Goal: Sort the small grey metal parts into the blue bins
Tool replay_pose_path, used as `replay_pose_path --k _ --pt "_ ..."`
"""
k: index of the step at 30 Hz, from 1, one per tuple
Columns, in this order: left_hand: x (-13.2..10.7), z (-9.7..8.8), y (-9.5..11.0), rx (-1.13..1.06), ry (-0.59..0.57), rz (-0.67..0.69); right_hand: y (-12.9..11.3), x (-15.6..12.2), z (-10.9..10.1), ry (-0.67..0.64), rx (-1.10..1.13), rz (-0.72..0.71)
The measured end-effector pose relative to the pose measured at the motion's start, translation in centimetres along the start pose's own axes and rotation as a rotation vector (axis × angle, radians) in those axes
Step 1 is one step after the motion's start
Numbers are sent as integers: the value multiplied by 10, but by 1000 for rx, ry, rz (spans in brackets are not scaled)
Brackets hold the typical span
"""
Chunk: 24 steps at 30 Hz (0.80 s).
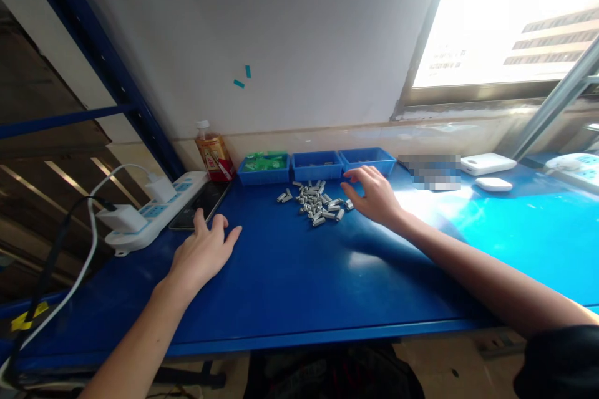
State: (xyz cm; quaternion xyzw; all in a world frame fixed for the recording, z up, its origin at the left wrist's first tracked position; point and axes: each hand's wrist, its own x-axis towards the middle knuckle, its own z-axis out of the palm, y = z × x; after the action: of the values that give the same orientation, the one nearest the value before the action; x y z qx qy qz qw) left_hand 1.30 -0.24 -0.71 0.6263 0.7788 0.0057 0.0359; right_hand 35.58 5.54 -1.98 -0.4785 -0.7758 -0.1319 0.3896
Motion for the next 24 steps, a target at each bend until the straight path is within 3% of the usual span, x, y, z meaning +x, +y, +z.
replay_pose_path --k 7,12,18,24 --pt "7 1 1 36 -32 -24 -27 -15 25 -221 44 -113" --pt "20 0 -5 4 -57 -52 -26 -15 25 -226 62 -91" --pt "12 2 -1 6 0 -42 -27 -16 24 -247 74 -110" --pt "14 1 -3 -16 -14 -55 -28 -16 24 -263 58 -127"
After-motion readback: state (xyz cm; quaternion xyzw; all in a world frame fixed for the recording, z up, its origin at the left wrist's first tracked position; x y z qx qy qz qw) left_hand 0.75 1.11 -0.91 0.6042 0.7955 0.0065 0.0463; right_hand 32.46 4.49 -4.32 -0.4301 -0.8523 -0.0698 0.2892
